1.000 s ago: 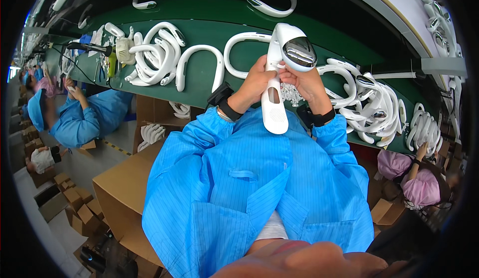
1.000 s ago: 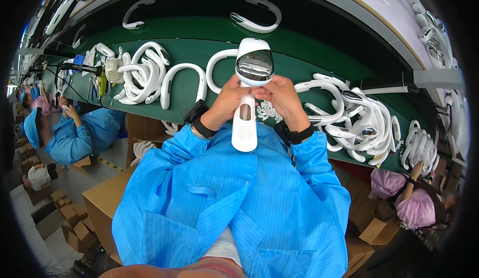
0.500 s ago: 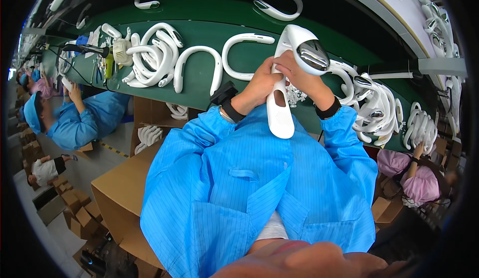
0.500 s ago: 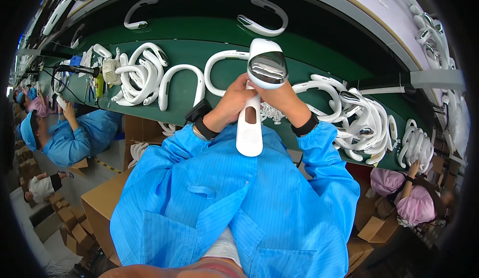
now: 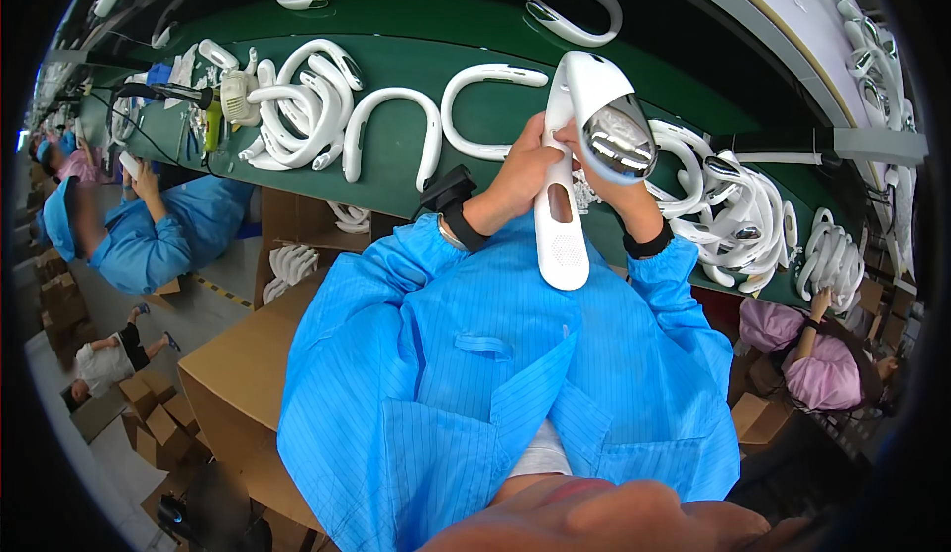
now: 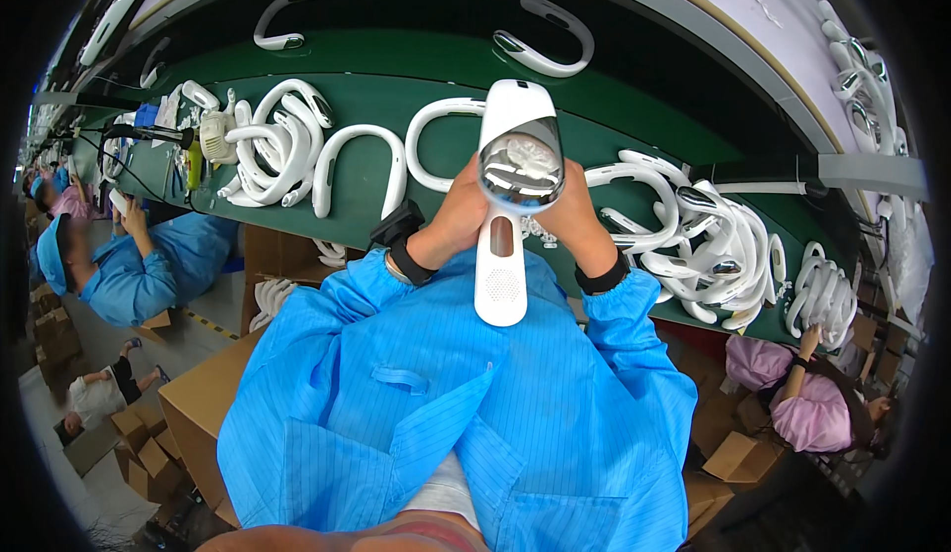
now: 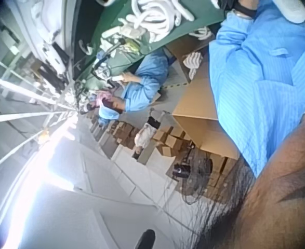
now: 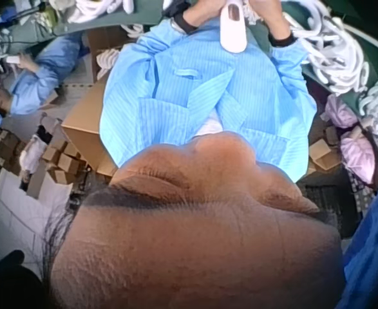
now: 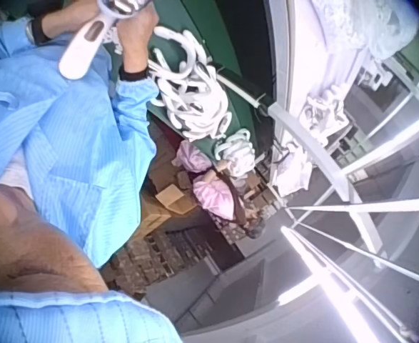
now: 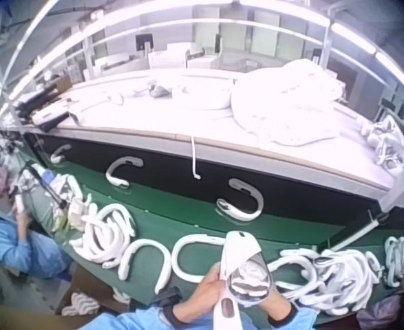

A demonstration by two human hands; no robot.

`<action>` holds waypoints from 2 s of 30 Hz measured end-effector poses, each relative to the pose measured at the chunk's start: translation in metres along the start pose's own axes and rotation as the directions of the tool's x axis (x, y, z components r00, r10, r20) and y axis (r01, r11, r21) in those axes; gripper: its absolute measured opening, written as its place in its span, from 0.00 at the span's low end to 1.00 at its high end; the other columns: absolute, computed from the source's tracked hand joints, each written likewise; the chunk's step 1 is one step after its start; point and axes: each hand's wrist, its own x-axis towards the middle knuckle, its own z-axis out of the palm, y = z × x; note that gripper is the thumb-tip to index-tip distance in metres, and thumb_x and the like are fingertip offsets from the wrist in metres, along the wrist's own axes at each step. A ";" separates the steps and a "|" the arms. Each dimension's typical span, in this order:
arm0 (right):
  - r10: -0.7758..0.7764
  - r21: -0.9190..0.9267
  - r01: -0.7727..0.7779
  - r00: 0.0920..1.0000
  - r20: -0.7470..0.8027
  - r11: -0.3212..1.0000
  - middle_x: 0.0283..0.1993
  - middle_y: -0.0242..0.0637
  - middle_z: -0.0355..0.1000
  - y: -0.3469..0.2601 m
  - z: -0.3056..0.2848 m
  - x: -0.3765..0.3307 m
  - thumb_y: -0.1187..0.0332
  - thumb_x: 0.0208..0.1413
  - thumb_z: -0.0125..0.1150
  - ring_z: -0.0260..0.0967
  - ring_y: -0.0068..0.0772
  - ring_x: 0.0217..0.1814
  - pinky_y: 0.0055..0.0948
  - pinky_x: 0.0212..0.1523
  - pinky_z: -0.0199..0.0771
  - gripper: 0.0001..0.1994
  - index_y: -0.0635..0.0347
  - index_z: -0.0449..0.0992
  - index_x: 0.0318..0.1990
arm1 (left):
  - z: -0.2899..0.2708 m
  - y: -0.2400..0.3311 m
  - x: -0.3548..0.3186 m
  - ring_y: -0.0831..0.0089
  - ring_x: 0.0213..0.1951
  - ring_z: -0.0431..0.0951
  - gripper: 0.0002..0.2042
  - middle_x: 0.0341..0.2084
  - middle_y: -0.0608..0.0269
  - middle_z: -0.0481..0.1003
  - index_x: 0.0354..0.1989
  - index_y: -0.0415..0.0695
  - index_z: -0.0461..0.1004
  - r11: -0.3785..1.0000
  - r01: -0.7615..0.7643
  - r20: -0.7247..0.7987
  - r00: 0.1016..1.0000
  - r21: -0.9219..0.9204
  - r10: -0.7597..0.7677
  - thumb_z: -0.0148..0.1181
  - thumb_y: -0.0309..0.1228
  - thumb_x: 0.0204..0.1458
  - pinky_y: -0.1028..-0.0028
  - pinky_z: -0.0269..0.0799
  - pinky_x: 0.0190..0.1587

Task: Assembling handheld neck massagers by attaching small white clips or components to the white curved bodies.

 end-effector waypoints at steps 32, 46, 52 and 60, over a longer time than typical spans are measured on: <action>0.063 0.218 0.024 0.922 -0.381 0.976 0.29 0.31 0.72 -0.016 0.012 -0.029 0.72 0.53 0.55 0.67 0.19 0.30 0.18 0.30 0.66 0.12 0.64 0.73 0.44 | -0.004 -0.020 0.000 0.69 0.47 0.69 0.19 0.48 0.59 0.67 0.57 0.40 0.59 0.665 -0.591 0.384 0.805 0.457 0.451 0.45 0.32 0.58 0.70 0.66 0.49; 0.235 0.401 -0.017 0.833 -0.501 0.916 0.33 0.39 0.74 -0.027 -0.001 -0.020 0.76 0.52 0.54 0.70 0.21 0.31 0.21 0.31 0.71 0.22 0.66 0.62 0.55 | 0.000 -0.016 0.036 0.76 0.37 0.74 0.13 0.39 0.58 0.73 0.49 0.37 0.64 0.947 -0.162 0.101 0.985 0.276 0.139 0.46 0.30 0.59 0.77 0.72 0.39; 0.369 0.609 -0.082 0.856 -0.363 0.789 0.47 0.39 0.69 -0.007 -0.020 -0.064 0.68 0.59 0.49 0.68 0.27 0.46 0.22 0.42 0.69 0.27 0.64 0.50 0.63 | 0.053 -0.019 0.044 0.71 0.35 0.77 0.12 0.40 0.53 0.74 0.46 0.34 0.66 0.983 0.061 0.219 0.971 0.172 -0.098 0.49 0.29 0.57 0.74 0.75 0.37; 0.391 0.889 0.020 0.894 -0.220 0.457 0.40 0.37 0.72 -0.004 -0.089 -0.150 0.66 0.56 0.55 0.71 0.23 0.39 0.23 0.38 0.73 0.21 0.67 0.61 0.54 | 0.183 -0.061 0.062 0.70 0.35 0.74 0.09 0.34 0.53 0.72 0.43 0.37 0.64 0.945 0.055 0.244 0.960 0.322 -0.139 0.46 0.28 0.57 0.73 0.72 0.39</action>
